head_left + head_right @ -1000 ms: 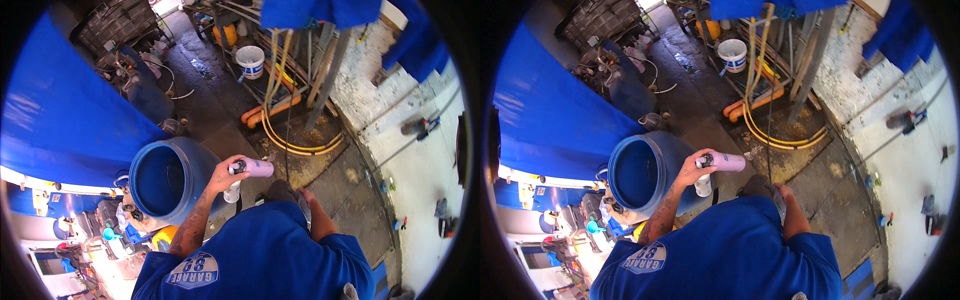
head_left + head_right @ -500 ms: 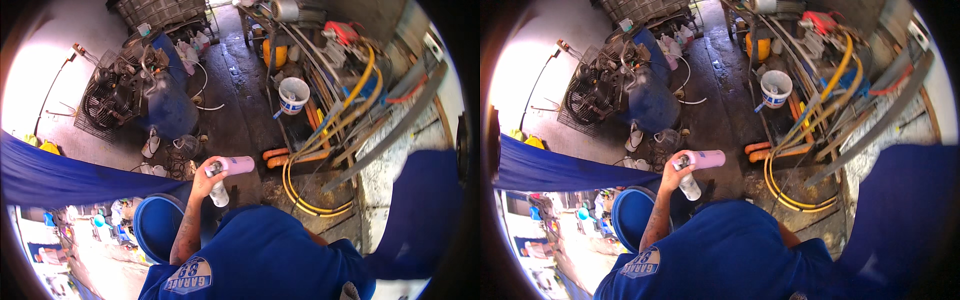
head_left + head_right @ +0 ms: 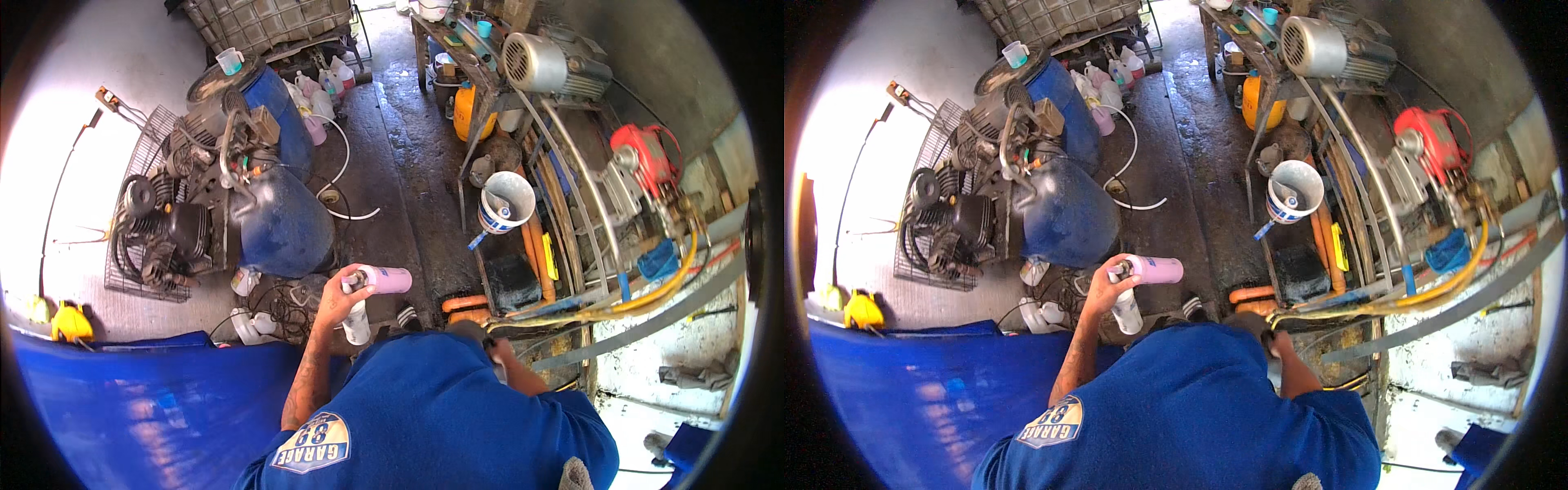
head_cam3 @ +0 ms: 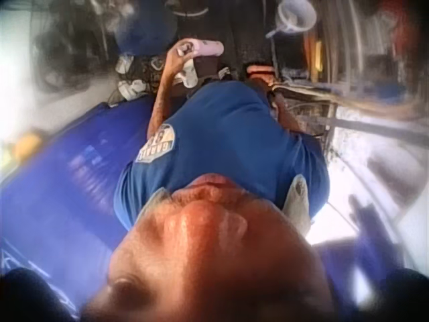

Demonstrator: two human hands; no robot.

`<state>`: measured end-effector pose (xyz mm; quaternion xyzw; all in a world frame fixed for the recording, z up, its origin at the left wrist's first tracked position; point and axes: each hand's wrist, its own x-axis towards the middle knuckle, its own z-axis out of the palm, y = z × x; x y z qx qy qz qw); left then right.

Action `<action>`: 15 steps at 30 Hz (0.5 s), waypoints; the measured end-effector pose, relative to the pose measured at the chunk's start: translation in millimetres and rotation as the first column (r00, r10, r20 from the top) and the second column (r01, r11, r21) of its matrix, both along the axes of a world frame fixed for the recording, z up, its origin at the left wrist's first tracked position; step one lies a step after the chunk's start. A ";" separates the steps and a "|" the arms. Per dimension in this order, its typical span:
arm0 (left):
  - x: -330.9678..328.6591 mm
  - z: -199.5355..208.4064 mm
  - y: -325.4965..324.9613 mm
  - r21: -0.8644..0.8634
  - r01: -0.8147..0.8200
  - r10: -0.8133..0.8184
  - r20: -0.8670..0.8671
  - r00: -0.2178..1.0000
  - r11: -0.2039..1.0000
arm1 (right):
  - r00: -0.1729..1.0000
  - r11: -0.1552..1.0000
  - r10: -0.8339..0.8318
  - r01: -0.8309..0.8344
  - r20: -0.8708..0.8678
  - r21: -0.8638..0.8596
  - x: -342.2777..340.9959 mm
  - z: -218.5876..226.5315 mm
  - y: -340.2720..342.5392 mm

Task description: The person walks through a cluttered garage, selects several plastic jugs, and pours liquids between them to prepare cleaning solutions. They then carry the filled jugs to a red car and place them on the floor near the vehicle.

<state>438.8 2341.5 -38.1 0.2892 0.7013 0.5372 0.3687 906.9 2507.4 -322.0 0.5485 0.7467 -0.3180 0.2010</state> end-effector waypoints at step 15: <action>-222.2 -5.8 177.3 -0.098 -0.056 0.051 -0.056 0.997 0.994 | 0.879 0.874 0.327 -0.421 -0.348 -0.242 -351.7 -25.8 244.0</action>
